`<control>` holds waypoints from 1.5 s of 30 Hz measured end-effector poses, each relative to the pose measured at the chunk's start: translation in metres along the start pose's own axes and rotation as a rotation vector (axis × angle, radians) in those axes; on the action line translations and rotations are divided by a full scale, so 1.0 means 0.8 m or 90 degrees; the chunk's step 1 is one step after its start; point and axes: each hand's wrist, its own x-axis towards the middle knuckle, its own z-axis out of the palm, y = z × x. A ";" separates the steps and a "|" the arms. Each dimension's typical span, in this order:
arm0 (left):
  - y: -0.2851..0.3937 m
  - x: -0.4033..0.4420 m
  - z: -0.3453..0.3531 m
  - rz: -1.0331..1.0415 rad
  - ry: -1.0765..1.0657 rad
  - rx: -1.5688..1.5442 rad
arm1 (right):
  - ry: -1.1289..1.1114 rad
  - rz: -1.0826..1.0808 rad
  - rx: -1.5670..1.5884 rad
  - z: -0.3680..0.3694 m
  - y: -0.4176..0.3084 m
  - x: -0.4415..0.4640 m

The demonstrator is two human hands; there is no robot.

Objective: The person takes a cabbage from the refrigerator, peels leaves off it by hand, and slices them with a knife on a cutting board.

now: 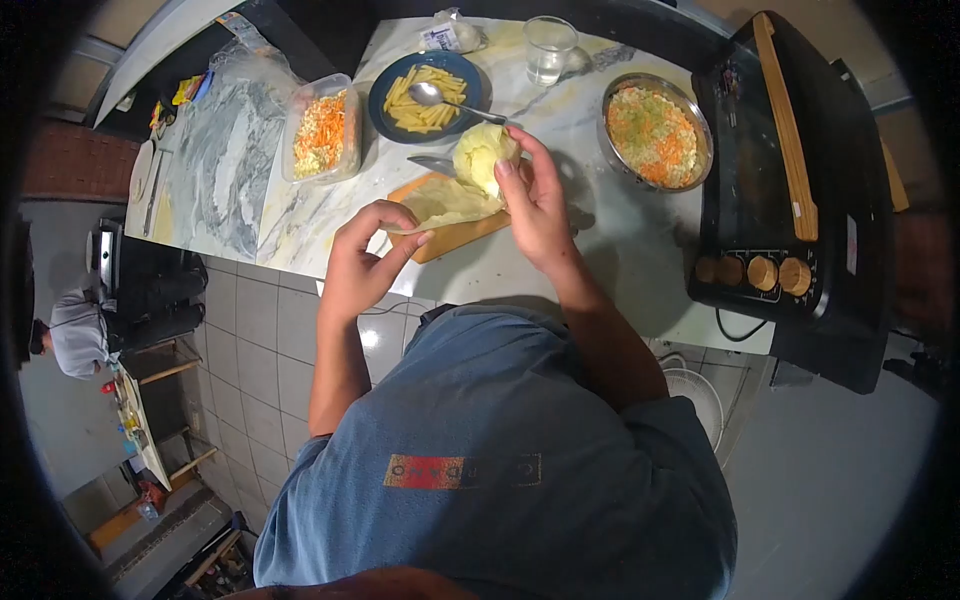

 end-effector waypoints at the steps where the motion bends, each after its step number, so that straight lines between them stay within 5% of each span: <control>1: -0.002 0.005 0.000 0.000 0.003 0.000 | 0.003 -0.030 -0.062 0.001 0.000 0.005; 4: 0.003 0.020 0.002 -0.087 -0.019 -0.018 | -0.047 -0.097 -0.089 0.000 0.009 0.018; 12: 0.002 0.052 0.019 0.063 -0.109 0.441 | -0.072 -0.149 -0.193 0.004 0.022 0.027; 26: -0.017 0.024 0.053 0.146 0.006 0.463 | 0.019 -0.145 -0.122 0.005 0.031 0.008; 31: -0.015 0.011 0.050 0.154 0.028 0.463 | 0.104 0.008 -0.077 0.008 0.028 0.004; 45: 0.006 0.003 0.035 0.174 0.070 0.542 | 0.201 0.107 0.180 0.042 0.009 0.002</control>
